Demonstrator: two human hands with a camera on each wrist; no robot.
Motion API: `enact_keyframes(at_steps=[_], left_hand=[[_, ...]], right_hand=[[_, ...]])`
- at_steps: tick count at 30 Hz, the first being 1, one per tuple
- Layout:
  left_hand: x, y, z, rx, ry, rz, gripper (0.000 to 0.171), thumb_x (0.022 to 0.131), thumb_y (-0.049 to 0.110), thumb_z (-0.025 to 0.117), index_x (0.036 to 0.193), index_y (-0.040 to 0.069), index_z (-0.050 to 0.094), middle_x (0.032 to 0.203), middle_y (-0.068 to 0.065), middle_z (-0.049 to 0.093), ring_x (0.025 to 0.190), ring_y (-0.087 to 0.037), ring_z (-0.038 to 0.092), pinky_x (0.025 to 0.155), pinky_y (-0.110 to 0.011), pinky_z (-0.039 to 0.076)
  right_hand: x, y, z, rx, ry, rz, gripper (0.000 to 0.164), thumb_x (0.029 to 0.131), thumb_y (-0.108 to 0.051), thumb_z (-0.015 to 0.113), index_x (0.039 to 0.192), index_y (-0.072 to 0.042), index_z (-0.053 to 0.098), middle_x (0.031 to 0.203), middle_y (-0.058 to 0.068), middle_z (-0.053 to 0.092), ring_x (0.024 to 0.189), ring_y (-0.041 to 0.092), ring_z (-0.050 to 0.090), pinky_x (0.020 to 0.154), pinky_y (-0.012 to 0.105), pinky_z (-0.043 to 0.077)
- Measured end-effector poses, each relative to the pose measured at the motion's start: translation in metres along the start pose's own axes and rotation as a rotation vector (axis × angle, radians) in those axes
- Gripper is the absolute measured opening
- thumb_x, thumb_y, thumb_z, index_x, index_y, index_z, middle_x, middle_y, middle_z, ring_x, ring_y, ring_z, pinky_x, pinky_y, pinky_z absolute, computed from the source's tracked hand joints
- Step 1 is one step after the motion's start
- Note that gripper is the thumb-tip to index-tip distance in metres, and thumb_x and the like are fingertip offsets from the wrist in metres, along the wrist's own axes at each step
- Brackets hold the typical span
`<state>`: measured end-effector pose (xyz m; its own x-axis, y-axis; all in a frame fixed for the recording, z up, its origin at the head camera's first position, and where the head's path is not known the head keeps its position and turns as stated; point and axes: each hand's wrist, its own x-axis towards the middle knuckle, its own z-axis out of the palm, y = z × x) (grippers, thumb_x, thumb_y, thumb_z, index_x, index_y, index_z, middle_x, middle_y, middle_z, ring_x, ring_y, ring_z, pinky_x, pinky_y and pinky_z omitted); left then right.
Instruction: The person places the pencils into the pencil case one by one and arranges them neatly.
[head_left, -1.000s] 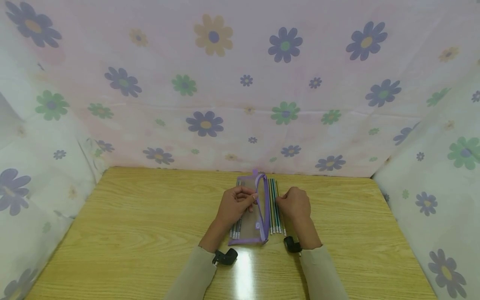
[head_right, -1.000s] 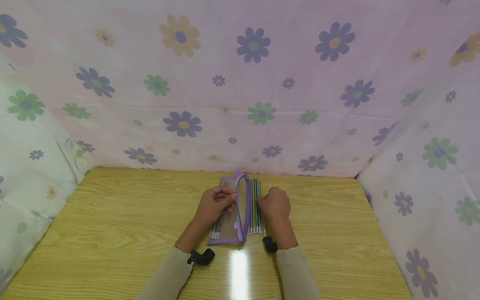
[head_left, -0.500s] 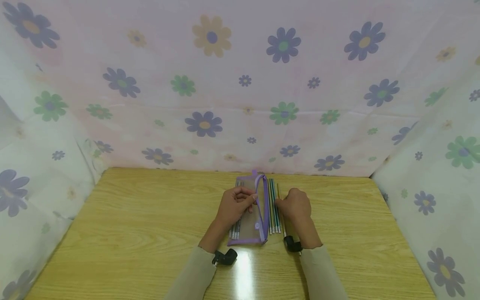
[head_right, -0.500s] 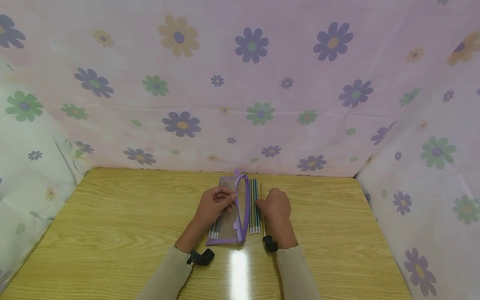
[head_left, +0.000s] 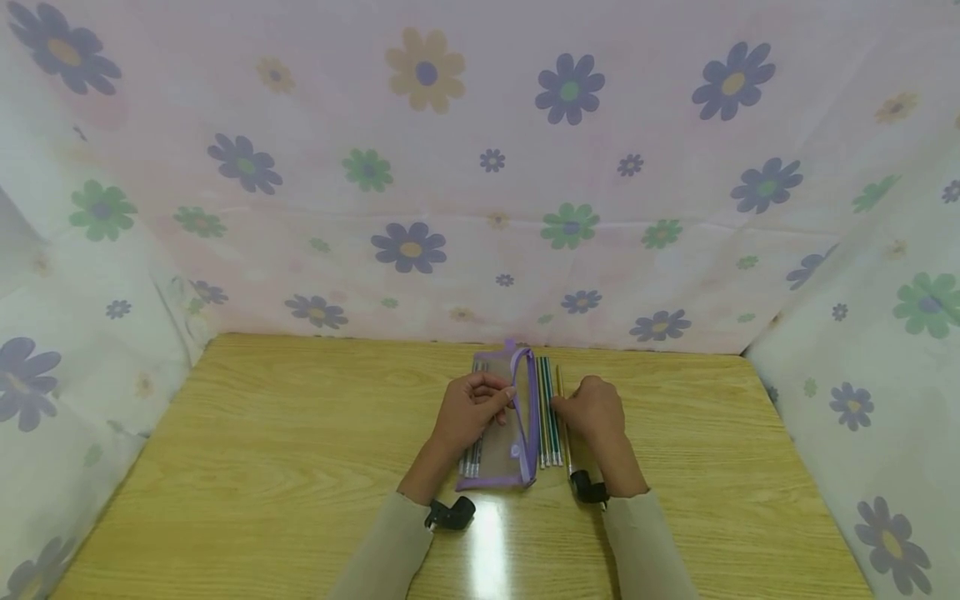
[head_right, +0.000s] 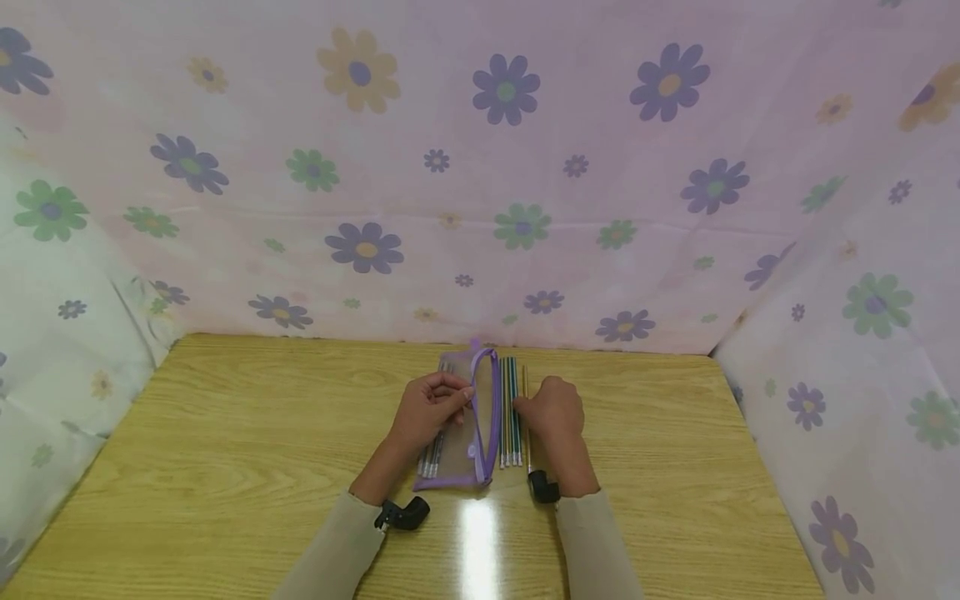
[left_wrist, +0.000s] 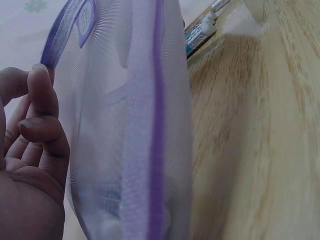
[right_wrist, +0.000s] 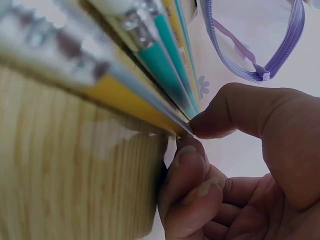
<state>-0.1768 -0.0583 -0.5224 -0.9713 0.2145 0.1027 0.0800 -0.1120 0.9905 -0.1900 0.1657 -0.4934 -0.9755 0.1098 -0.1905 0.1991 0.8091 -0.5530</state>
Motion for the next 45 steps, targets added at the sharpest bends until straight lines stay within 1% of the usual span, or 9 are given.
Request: enact_keyframes(at_steps=[9, 13, 17, 20, 24, 30, 36, 42, 45], left_hand=[[0.000, -0.001, 0.000, -0.001, 0.001, 0.003, 0.015, 0.101, 0.010, 0.075, 0.107, -0.003, 0.074, 0.088, -0.013, 0.076, 0.060, -0.016, 0.066, 0.061, -0.037, 0.061], [0.000, -0.001, 0.000, -0.004, 0.000, 0.006, 0.015, 0.101, 0.010, 0.075, 0.108, -0.004, 0.073, 0.088, -0.013, 0.076, 0.060, -0.016, 0.066, 0.061, -0.037, 0.061], [0.000, -0.002, -0.001, -0.006, -0.003, 0.009, 0.015, 0.101, 0.010, 0.075, 0.107, -0.004, 0.073, 0.088, -0.013, 0.076, 0.060, -0.016, 0.066, 0.061, -0.037, 0.061], [0.000, -0.002, 0.000, -0.006, -0.006, 0.011, 0.015, 0.101, 0.010, 0.075, 0.107, -0.004, 0.073, 0.088, -0.013, 0.076, 0.060, -0.015, 0.066, 0.061, -0.038, 0.061], [0.000, -0.002, 0.000, -0.003, -0.005, 0.012, 0.015, 0.101, 0.010, 0.075, 0.107, -0.003, 0.074, 0.089, -0.013, 0.076, 0.060, -0.016, 0.066, 0.061, -0.038, 0.061], [0.000, -0.003, 0.000, 0.005, -0.002, 0.011, 0.016, 0.101, 0.012, 0.075, 0.107, -0.002, 0.074, 0.088, -0.012, 0.075, 0.061, -0.017, 0.066, 0.061, -0.037, 0.060], [0.001, -0.005, 0.000, 0.001, 0.004, 0.012, 0.015, 0.101, 0.012, 0.076, 0.106, -0.002, 0.074, 0.086, -0.011, 0.075, 0.060, -0.016, 0.066, 0.060, -0.034, 0.060], [0.001, -0.006, 0.000, -0.006, 0.003, 0.010, 0.014, 0.101, 0.011, 0.076, 0.106, -0.003, 0.074, 0.086, -0.010, 0.075, 0.060, -0.015, 0.066, 0.060, -0.032, 0.059], [0.001, -0.006, 0.000, -0.001, -0.001, 0.006, 0.015, 0.101, 0.011, 0.076, 0.106, -0.002, 0.074, 0.086, -0.010, 0.075, 0.060, -0.015, 0.067, 0.061, -0.031, 0.059]], right_hand=[[-0.002, -0.005, -0.005, 0.039, -0.026, -0.004, 0.049, 0.088, -0.027, 0.076, 0.050, -0.017, 0.046, 0.047, -0.006, 0.038, 0.044, 0.012, 0.035, 0.041, 0.025, 0.029], [-0.005, -0.008, -0.009, 0.063, -0.024, -0.036, 0.050, 0.089, -0.026, 0.076, 0.049, -0.016, 0.049, 0.047, -0.006, 0.040, 0.044, 0.011, 0.036, 0.043, 0.026, 0.031], [-0.010, -0.013, -0.013, 0.092, -0.028, -0.086, 0.043, 0.091, -0.025, 0.076, 0.052, -0.011, 0.062, 0.048, -0.004, 0.051, 0.046, 0.013, 0.045, 0.046, 0.027, 0.038], [-0.013, -0.017, -0.016, 0.131, -0.056, -0.108, 0.037, 0.091, -0.022, 0.075, 0.058, -0.007, 0.070, 0.051, 0.001, 0.062, 0.049, 0.018, 0.058, 0.049, 0.028, 0.045], [-0.016, -0.019, -0.018, 0.167, -0.096, -0.125, 0.035, 0.091, -0.020, 0.073, 0.059, -0.007, 0.068, 0.054, 0.005, 0.065, 0.053, 0.023, 0.065, 0.050, 0.029, 0.048], [-0.017, -0.021, -0.018, 0.177, -0.117, -0.168, 0.040, 0.092, -0.021, 0.073, 0.056, -0.014, 0.059, 0.051, 0.000, 0.058, 0.052, 0.022, 0.063, 0.047, 0.028, 0.042], [-0.016, -0.023, -0.015, 0.210, -0.121, -0.193, 0.030, 0.089, -0.019, 0.072, 0.061, -0.012, 0.065, 0.054, 0.000, 0.061, 0.052, 0.018, 0.061, 0.048, 0.028, 0.045], [-0.014, -0.024, -0.009, 0.281, -0.123, -0.207, 0.030, 0.088, -0.017, 0.069, 0.059, -0.011, 0.062, 0.053, 0.000, 0.059, 0.048, 0.014, 0.052, 0.047, 0.026, 0.039], [-0.013, -0.023, -0.006, 0.316, -0.131, -0.203, 0.028, 0.088, -0.016, 0.069, 0.061, -0.010, 0.064, 0.055, 0.000, 0.061, 0.049, 0.014, 0.053, 0.047, 0.026, 0.040]])
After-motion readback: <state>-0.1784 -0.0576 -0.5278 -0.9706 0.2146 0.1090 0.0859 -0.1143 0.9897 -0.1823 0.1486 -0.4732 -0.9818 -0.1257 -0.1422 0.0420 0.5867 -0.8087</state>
